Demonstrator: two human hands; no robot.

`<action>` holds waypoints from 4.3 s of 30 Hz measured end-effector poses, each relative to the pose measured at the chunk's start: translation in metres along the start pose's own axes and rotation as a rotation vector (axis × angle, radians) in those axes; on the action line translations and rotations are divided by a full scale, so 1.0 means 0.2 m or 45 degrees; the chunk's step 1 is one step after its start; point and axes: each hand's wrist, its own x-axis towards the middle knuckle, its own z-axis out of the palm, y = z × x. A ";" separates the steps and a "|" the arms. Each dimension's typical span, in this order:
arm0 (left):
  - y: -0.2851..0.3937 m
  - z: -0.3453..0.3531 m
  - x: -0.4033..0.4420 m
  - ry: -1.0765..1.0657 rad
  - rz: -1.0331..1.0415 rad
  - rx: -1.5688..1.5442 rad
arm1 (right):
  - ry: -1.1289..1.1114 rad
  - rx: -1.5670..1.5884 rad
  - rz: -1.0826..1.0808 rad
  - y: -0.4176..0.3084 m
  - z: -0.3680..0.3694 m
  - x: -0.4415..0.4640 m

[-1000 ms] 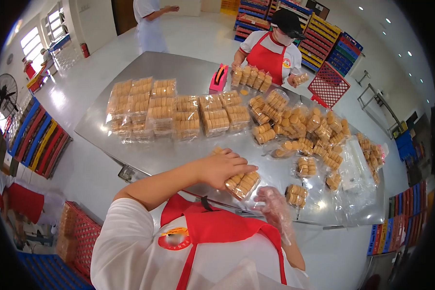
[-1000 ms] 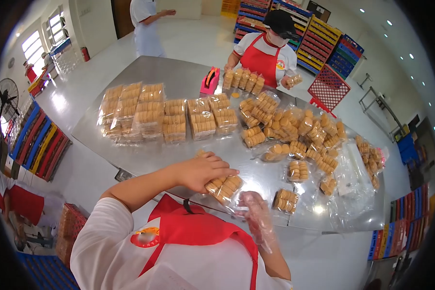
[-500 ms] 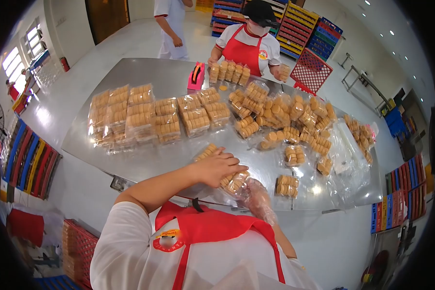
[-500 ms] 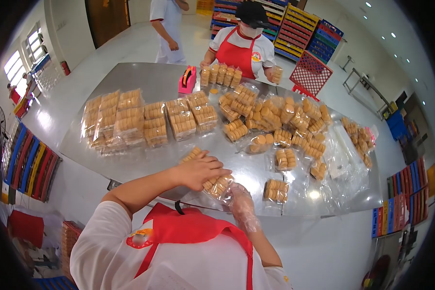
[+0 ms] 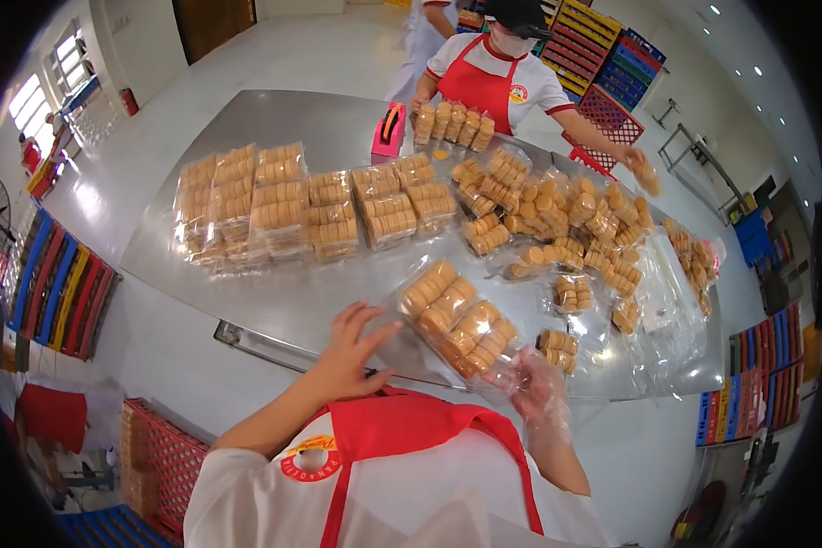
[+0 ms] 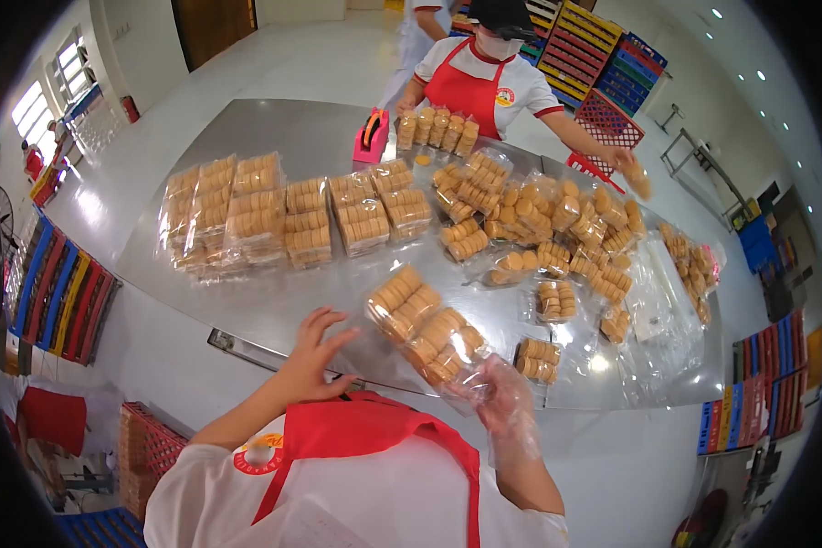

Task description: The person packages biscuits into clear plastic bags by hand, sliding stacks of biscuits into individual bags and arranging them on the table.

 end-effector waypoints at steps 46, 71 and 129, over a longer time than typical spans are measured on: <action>-0.13 -0.07 -0.20 -1.030 -0.774 -0.700 | 0.164 0.190 -0.351 0.16 -0.08 -0.07; 1.40 2.84 1.63 -0.980 0.702 0.013 | 0.129 -0.965 -0.913 -0.61 -1.60 0.26; -0.01 0.41 0.79 -0.495 -0.535 -1.995 | 0.356 -0.733 -1.090 -0.46 -0.04 -0.57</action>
